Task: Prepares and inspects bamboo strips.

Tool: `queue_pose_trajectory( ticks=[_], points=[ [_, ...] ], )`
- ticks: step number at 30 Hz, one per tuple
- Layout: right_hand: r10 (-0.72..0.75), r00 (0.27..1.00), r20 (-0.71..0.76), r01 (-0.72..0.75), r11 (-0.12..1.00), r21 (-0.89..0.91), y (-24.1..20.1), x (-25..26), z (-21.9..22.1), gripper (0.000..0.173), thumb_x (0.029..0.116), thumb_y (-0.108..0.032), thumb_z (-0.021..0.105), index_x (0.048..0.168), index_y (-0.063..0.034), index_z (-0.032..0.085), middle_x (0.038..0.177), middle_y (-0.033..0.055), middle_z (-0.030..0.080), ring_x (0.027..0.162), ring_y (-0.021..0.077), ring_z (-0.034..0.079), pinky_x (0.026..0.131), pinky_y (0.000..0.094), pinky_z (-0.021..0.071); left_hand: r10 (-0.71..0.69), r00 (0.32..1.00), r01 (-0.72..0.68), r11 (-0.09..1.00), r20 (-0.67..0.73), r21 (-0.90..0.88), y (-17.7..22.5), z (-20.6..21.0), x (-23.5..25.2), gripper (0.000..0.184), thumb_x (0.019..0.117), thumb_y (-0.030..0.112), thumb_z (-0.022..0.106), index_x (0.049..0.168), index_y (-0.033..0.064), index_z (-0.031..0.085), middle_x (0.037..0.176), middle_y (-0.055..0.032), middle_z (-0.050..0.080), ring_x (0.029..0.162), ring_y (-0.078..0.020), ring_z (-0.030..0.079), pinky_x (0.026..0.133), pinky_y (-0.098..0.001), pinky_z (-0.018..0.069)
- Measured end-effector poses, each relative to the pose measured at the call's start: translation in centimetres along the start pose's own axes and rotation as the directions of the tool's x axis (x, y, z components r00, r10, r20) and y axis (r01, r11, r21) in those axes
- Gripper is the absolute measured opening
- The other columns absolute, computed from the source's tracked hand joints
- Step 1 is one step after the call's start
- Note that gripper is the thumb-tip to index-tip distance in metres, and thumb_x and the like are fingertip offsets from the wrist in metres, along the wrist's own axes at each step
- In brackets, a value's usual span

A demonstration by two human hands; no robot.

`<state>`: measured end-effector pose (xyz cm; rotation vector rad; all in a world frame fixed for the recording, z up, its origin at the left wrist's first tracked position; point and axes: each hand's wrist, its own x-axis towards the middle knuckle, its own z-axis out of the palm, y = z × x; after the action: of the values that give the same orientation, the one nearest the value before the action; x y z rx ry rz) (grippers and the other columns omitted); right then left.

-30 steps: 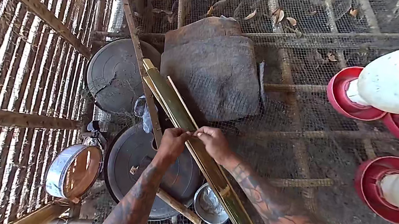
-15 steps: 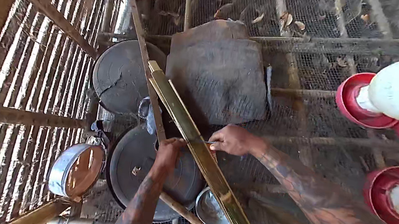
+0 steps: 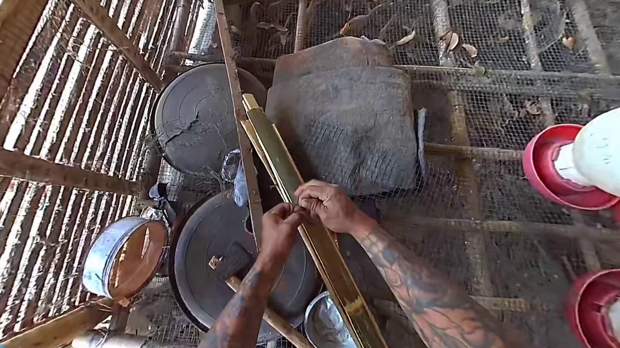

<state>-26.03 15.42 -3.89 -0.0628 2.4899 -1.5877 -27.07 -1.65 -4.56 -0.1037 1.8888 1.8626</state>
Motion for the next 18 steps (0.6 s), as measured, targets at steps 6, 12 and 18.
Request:
queue_pose_trajectory(
  ticks=[6, 12, 18],
  points=[
    [-0.010, 0.998, 0.060, 0.011, 1.000, -0.021, 0.0, 0.1, -0.1, 0.024, 0.1049, -0.019, 0.056, 0.103, -0.0015, 0.074, 0.108, 0.0077, 0.073, 0.100, 0.0103, 0.067, 0.093, 0.0302, 0.0521, 0.074, 0.992, -0.101, 0.949, 0.099, 0.298, 0.6, 0.2, -0.3, 0.010, 0.0929, 0.008, 0.066, 0.096, 0.0005, 0.073, 0.082, -0.0030, 0.073, 0.072, -0.0071, 0.067, 0.072, -0.0284, 0.0571],
    [0.236, 0.971, -0.028, -0.237, 0.971, -0.017, -0.1, 1.0, 0.7, 0.020, 0.1059, -0.015, 0.056, 0.103, -0.0028, 0.071, 0.090, 0.0080, 0.071, 0.083, 0.0147, 0.067, 0.083, 0.0368, 0.0544, 0.491, 0.871, -0.315, 0.521, 0.024, 0.793, -0.5, 0.5, -0.2, 0.020, 0.0961, 0.018, 0.063, 0.092, 0.0039, 0.077, 0.083, -0.0111, 0.075, 0.069, -0.0265, 0.073, 0.064, -0.0485, 0.0588],
    [0.238, 0.965, -0.112, -0.260, 0.930, -0.259, -0.9, 1.0, 1.0, 0.016, 0.0991, -0.021, 0.068, 0.105, -0.0076, 0.075, 0.101, 0.0113, 0.073, 0.097, 0.0273, 0.070, 0.089, 0.0522, 0.0539, 0.199, 0.979, -0.137, 0.800, -0.043, 0.585, 0.4, 0.6, -1.0, 0.018, 0.0980, 0.013, 0.062, 0.103, 0.0038, 0.077, 0.087, -0.0059, 0.075, 0.077, -0.0156, 0.071, 0.074, -0.0362, 0.0585]
  ],
)
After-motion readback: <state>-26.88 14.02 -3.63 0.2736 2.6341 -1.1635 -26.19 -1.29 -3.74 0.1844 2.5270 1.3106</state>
